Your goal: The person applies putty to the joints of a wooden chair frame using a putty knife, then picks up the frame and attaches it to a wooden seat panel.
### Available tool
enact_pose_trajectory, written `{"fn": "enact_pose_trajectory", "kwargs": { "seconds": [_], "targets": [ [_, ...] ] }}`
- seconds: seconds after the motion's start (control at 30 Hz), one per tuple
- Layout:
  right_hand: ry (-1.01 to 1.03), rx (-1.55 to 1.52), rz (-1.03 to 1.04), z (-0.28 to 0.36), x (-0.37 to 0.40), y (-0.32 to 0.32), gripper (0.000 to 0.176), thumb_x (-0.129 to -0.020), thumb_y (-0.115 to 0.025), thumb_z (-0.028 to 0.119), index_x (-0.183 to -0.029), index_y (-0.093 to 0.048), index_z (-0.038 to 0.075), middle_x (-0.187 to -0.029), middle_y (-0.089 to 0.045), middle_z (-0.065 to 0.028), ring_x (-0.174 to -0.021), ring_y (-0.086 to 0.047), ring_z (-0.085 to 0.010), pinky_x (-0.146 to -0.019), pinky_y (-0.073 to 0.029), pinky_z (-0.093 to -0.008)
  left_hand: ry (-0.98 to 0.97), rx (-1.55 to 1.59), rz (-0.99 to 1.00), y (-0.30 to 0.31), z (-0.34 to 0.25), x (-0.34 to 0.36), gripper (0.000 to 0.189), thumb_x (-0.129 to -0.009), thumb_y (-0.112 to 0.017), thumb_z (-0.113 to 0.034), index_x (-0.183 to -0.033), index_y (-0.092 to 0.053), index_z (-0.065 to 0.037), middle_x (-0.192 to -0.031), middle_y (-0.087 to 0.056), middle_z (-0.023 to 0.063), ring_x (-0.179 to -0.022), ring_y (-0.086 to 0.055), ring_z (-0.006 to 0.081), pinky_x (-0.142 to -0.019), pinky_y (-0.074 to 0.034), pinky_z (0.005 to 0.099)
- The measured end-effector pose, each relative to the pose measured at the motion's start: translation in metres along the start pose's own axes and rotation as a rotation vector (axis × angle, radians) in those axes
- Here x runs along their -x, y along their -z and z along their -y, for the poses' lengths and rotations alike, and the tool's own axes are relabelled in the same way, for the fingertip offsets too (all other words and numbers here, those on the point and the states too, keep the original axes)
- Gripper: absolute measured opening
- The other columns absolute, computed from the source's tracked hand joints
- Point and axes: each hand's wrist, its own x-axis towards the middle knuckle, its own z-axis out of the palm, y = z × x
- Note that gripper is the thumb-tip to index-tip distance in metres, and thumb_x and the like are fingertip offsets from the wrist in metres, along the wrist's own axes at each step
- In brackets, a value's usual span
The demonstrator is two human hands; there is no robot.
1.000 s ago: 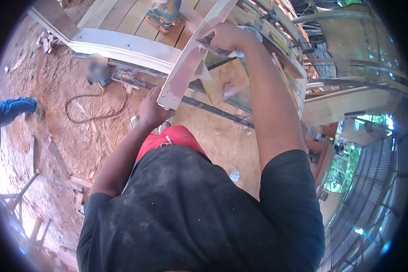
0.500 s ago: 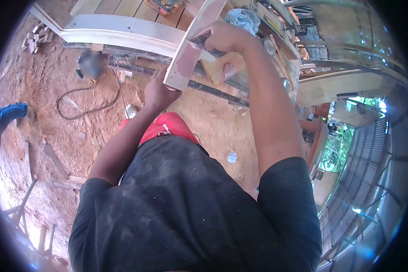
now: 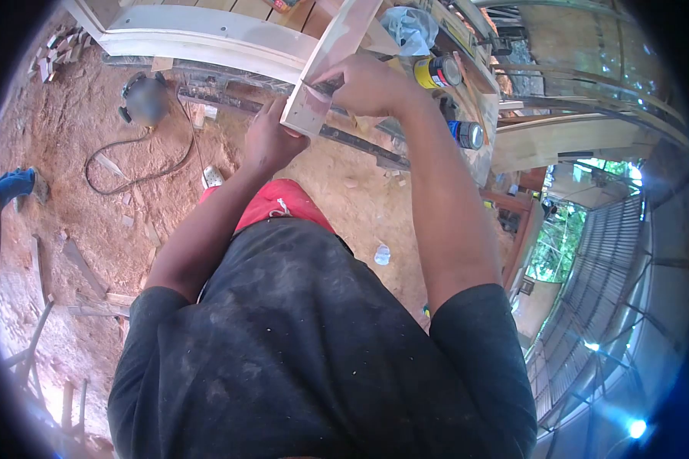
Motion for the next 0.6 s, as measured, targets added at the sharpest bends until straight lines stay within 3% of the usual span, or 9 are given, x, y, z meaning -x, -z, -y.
{"fn": "enact_pose_trajectory", "kwargs": {
  "seconds": [0.23, 0.33, 0.53, 0.6],
  "targets": [
    [0.065, 0.017, -0.033, 0.018, 0.017, -0.023, 0.049, -0.075, -0.064, 0.006, -0.123, -0.074, 0.005, -0.100, -0.075, -0.0145, -0.084, -0.069, -0.0215, -0.080, -0.054, -0.0330, -0.017, -0.010, -0.027, 0.000, 0.000, 0.002, 0.069, -0.068, -0.084, -0.021, -0.132, -0.061, -0.013, -0.125, -0.065, 0.0162, -0.108, -0.069, 0.0394, -0.087, -0.058, 0.0503],
    [0.110, -0.022, -0.059, 0.023, 0.022, -0.036, 0.047, -0.075, -0.062, 0.005, -0.121, -0.074, 0.004, -0.101, -0.073, -0.0163, -0.089, -0.069, -0.0269, -0.082, -0.054, -0.0341, 0.017, 0.027, 0.006, 0.003, -0.004, 0.002, 0.074, -0.064, -0.085, -0.020, -0.132, -0.059, -0.006, -0.124, -0.064, 0.0170, -0.113, -0.066, 0.0394, -0.092, -0.056, 0.0488],
    [0.125, 0.056, -0.083, 0.035, 0.034, -0.054, 0.045, -0.077, -0.060, 0.003, -0.120, -0.073, 0.003, -0.101, -0.070, -0.0184, -0.092, -0.068, -0.0335, -0.084, -0.054, -0.0397, -0.010, 0.008, -0.019, -0.003, 0.004, 0.002, 0.074, -0.065, -0.088, -0.025, -0.131, -0.059, -0.006, -0.120, -0.066, 0.0171, -0.108, -0.068, 0.0404, -0.089, -0.057, 0.0491],
    [0.155, 0.087, -0.105, 0.033, 0.036, -0.059, 0.044, -0.078, -0.060, 0.002, -0.120, -0.073, 0.003, -0.101, -0.071, -0.0182, -0.092, -0.068, -0.0339, -0.085, -0.054, -0.0393, 0.000, -0.018, -0.032, -0.007, 0.006, 0.001, 0.070, -0.068, -0.086, -0.024, -0.132, -0.060, -0.011, -0.123, -0.066, 0.0160, -0.107, -0.069, 0.0395, -0.087, -0.058, 0.0499]
  ]
}}
